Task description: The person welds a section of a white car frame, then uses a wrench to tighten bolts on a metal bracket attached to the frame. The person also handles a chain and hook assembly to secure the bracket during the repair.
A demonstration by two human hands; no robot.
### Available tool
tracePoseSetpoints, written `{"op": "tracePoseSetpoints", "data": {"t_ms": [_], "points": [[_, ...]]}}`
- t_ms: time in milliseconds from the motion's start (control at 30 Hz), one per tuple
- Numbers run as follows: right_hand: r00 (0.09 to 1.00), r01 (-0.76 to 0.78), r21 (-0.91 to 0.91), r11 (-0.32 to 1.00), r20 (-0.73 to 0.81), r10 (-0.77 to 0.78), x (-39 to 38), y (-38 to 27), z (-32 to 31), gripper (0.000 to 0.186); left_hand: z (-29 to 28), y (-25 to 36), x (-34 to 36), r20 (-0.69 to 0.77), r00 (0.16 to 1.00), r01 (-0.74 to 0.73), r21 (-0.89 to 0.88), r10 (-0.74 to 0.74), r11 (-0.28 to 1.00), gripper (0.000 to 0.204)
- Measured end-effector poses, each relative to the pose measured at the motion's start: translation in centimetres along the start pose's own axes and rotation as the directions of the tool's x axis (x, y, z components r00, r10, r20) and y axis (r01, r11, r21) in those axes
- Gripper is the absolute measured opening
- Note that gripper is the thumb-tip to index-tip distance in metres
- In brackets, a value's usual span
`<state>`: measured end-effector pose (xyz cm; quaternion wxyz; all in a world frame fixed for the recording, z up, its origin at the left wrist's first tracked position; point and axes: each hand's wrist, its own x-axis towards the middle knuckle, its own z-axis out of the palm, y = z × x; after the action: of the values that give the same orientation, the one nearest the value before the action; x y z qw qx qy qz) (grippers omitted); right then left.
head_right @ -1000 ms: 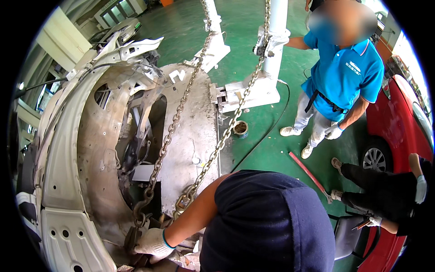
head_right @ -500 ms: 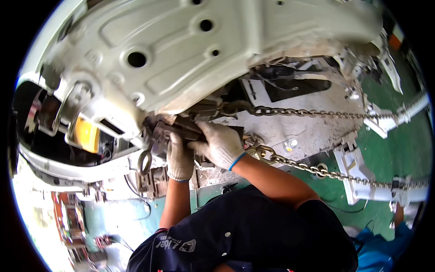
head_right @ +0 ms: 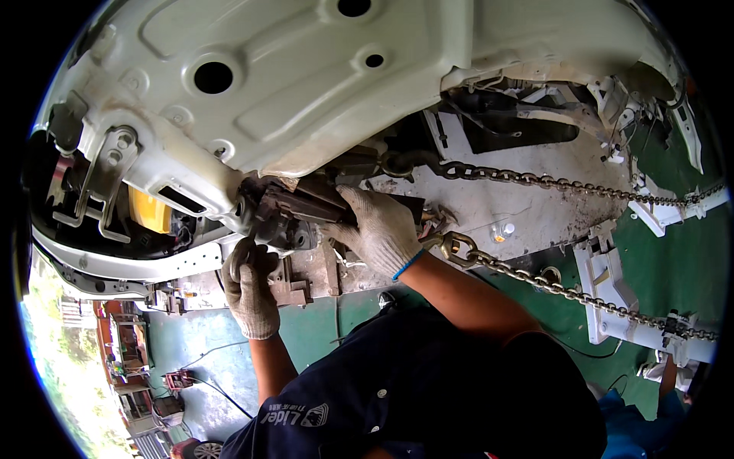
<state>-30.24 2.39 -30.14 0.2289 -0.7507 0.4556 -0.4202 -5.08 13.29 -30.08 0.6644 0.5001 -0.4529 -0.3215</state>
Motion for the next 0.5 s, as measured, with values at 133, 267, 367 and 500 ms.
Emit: {"op": "tracePoseSetpoints", "data": {"t_ms": [133,267,367,500], "points": [[0.997,0.058,-0.002,0.998,-0.057,-0.058,0.0,0.5,0.9,0.060,0.3,-0.1,1.1,0.039,0.999,0.027,-0.038,-0.026,0.999,0.071],[0.986,0.109,0.066,0.992,-0.131,-0.100,0.1,1.1,2.2,0.058,0.0,-0.5,1.8,0.074,0.995,0.077,-0.119,-0.069,0.990,0.081],[0.984,0.106,0.073,0.992,-0.149,-0.094,0.0,1.3,2.6,0.059,-0.3,-0.6,1.8,0.039,0.995,0.093,-0.117,-0.089,0.989,0.077],[0.967,0.158,0.058,0.986,-0.209,-0.143,-0.1,1.3,2.1,0.057,-0.3,-0.3,1.8,0.092,0.993,0.075,-0.017,-0.073,0.997,0.082]]}}
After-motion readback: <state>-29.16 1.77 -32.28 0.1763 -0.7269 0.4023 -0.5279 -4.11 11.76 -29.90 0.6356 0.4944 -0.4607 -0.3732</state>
